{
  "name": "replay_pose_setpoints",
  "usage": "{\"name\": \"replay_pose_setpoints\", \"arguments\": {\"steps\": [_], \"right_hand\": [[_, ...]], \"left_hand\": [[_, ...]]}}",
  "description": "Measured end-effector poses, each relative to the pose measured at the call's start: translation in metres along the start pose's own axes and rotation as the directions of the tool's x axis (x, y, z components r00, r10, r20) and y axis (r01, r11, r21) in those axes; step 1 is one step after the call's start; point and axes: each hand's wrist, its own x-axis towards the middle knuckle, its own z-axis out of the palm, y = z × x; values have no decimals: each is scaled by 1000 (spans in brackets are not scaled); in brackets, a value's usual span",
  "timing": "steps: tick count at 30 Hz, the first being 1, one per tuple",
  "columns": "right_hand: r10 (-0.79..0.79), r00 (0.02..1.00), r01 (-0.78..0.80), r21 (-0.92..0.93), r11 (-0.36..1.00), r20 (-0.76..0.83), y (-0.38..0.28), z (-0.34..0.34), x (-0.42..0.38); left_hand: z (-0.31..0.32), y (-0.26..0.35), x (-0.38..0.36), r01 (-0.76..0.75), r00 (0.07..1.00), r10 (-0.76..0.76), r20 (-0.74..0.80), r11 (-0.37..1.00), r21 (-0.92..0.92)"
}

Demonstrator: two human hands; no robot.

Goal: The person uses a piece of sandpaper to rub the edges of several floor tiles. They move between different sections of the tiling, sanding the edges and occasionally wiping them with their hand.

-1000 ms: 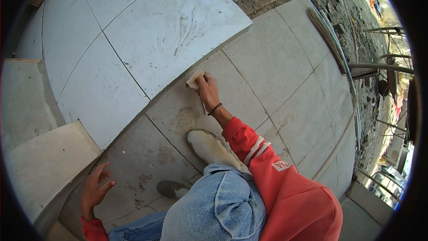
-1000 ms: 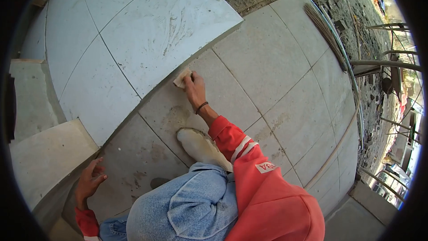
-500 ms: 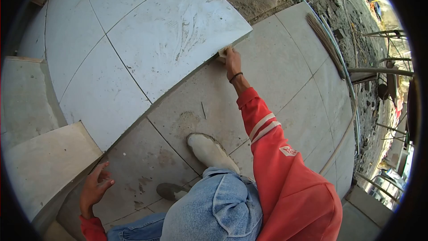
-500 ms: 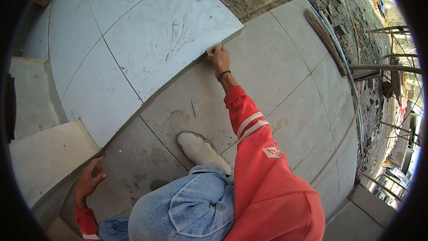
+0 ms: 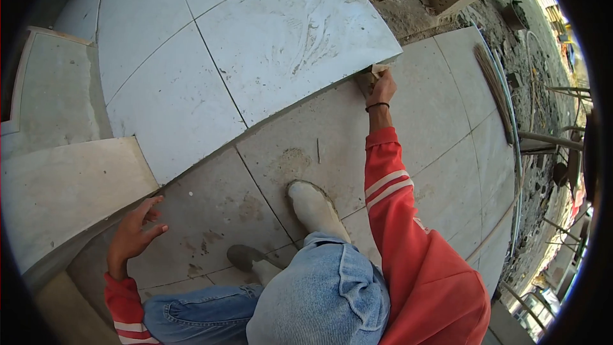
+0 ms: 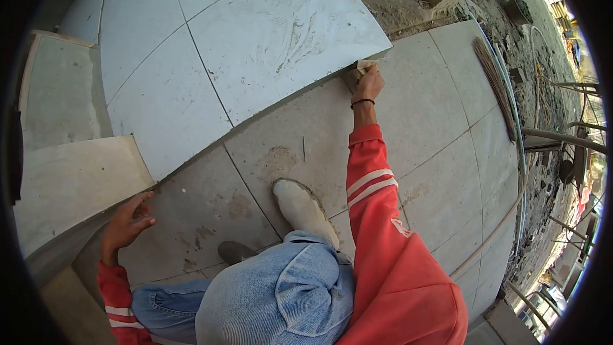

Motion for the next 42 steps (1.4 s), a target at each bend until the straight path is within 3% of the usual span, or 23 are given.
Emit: {"name": "replay_pose_setpoints", "arguments": {"steps": [2,3,5,6,8,10,11,13,15,18,20,22,24,25,27,28,30,32,35,36,37,40,42], "right_hand": [[14,993,-20,45,999,121,25,29,-52],[12,998,-10,-42,999,56,34,49,-103],[-86,961,145,-212,966,264,104,57,-173],[86,859,41,-235,971,505,116,52,-215],[74,696,238,-327,915,714,122,35,-262],[123,768,82,-286,955,629,108,27,-252],[199,830,-135,-158,978,521,83,26,-239],[96,961,-99,-2,995,259,62,26,-179],[58,987,-73,97,993,148,44,21,-126],[28,983,-29,4,1000,182,50,45,-142],[141,902,-83,-157,984,408,75,57,-213],[344,629,-140,-334,932,697,104,40,-277],[442,437,-134,-429,893,784,107,25,-329],[443,424,-115,-439,891,790,100,26,-339],[526,301,-100,-522,847,796,84,35,-354],[521,299,-81,-523,849,799,77,40,-355],[404,249,179,-452,874,880,52,48,-358],[360,236,243,-414,877,902,27,54,-373],[322,124,420,-343,840,939,7,59,-402],[321,118,435,-339,834,940,8,59,-409],[356,73,478,-346,807,932,10,59,-416],[442,-5,550,-367,751,897,16,58,-443],[562,-41,685,-386,618,826,17,57,-462]], "left_hand": [[-2,3,6,7,1000,-7,-11,1000,6],[-1,2,10,-30,1000,30,-6,999,15],[-3,8,15,-85,996,85,5,996,28],[-3,11,15,-77,997,77,-2,997,23],[-3,11,10,-130,991,131,-26,991,35],[-5,8,1,-139,989,139,-57,990,11],[-5,5,-4,-163,983,162,-85,987,-8],[-5,-6,-12,-119,989,116,-89,992,-37],[-8,-19,-14,-110,991,108,-73,994,-27],[-11,-26,-8,-76,996,78,-43,996,56],[-15,-10,-5,-89,994,96,-54,989,120],[-16,-4,-3,-163,978,175,-113,981,109],[-18,-3,-1,-237,951,252,-176,966,105],[-20,-3,0,-269,929,282,-238,959,88],[-21,-14,4,-332,884,330,-332,942,52],[-17,-22,4,-339,876,333,-348,940,45],[-10,-37,5,-336,894,338,-293,940,60],[6,-48,-1,-385,880,376,-292,922,26],[48,-64,-5,-450,851,410,-328,892,-53],[69,-67,-2,-539,797,452,-401,832,-133],[89,-70,2,-621,738,479,-476,757,-202],[147,-75,25,-652,718,490,-495,723,-230],[179,-76,33,-574,812,429,-395,707,-413]]}}
